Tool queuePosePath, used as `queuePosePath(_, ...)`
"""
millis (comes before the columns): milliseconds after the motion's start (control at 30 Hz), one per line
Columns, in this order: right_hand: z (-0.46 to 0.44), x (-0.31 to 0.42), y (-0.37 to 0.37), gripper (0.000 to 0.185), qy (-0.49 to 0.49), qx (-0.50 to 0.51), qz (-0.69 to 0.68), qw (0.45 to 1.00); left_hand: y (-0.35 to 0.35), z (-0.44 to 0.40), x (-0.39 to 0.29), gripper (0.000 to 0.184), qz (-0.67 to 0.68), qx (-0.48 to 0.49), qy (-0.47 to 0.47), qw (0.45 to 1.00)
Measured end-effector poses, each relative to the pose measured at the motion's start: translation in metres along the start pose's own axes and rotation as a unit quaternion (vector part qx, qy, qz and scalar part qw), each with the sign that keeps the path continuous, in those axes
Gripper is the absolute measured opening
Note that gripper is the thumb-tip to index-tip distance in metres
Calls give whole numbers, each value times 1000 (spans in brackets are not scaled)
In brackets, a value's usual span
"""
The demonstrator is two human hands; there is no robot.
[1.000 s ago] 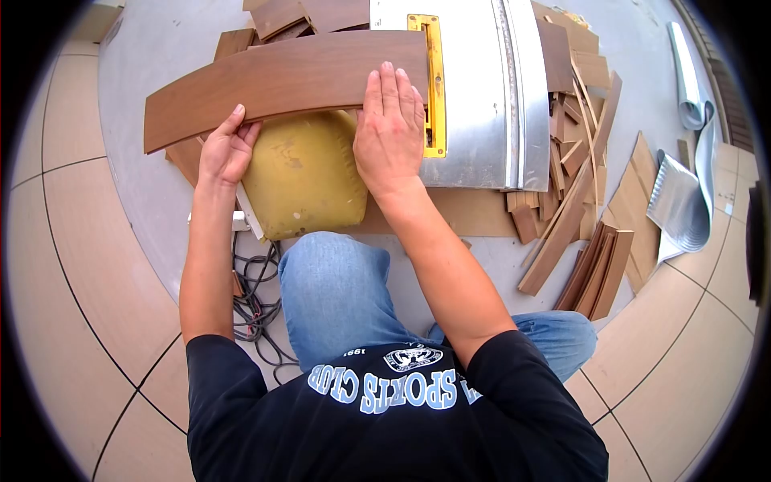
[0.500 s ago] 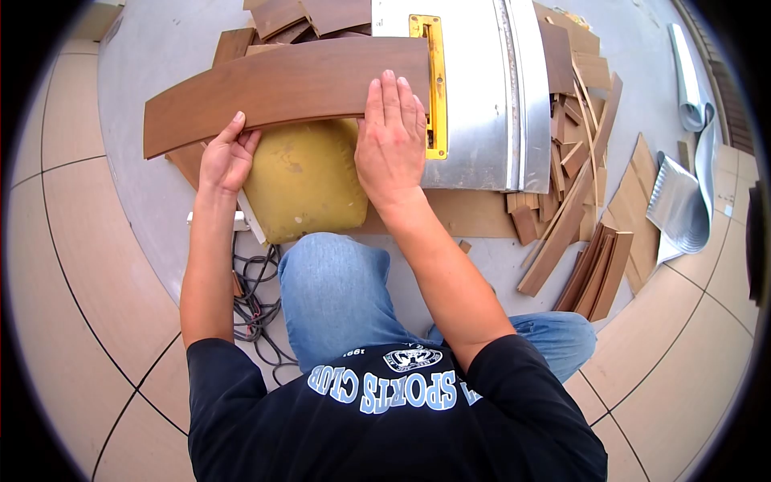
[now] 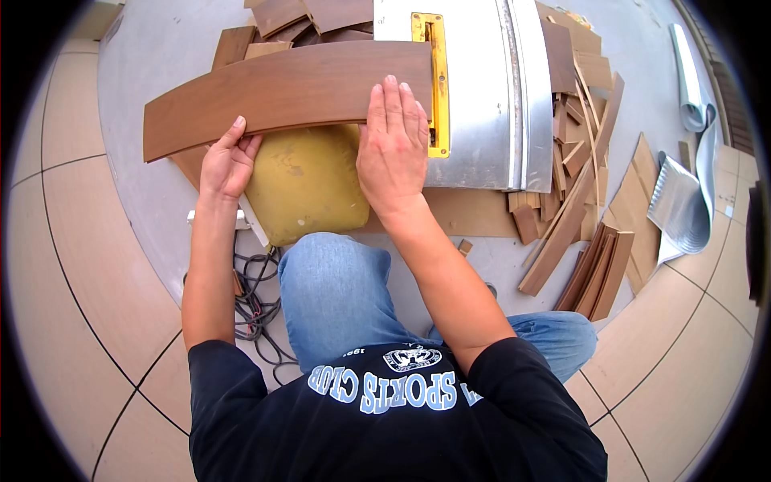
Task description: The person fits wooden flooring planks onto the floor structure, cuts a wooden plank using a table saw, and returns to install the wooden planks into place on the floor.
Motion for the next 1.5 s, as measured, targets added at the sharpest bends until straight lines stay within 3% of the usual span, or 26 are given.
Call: queuePosePath(1500, 5, -2, -6, 53, -17, -5, -43, 999, -6, 12, 3, 26, 1, -13, 29, 999)
Point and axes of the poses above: each hand's wrist, its own z-axis away from the middle knuckle, its own y-axis out of the palm, x = y × z, the point moved 1 cm from there along -z, towards the middle knuckle, and after that the axes turned 7 degrees about y, right-handed, at the moved point
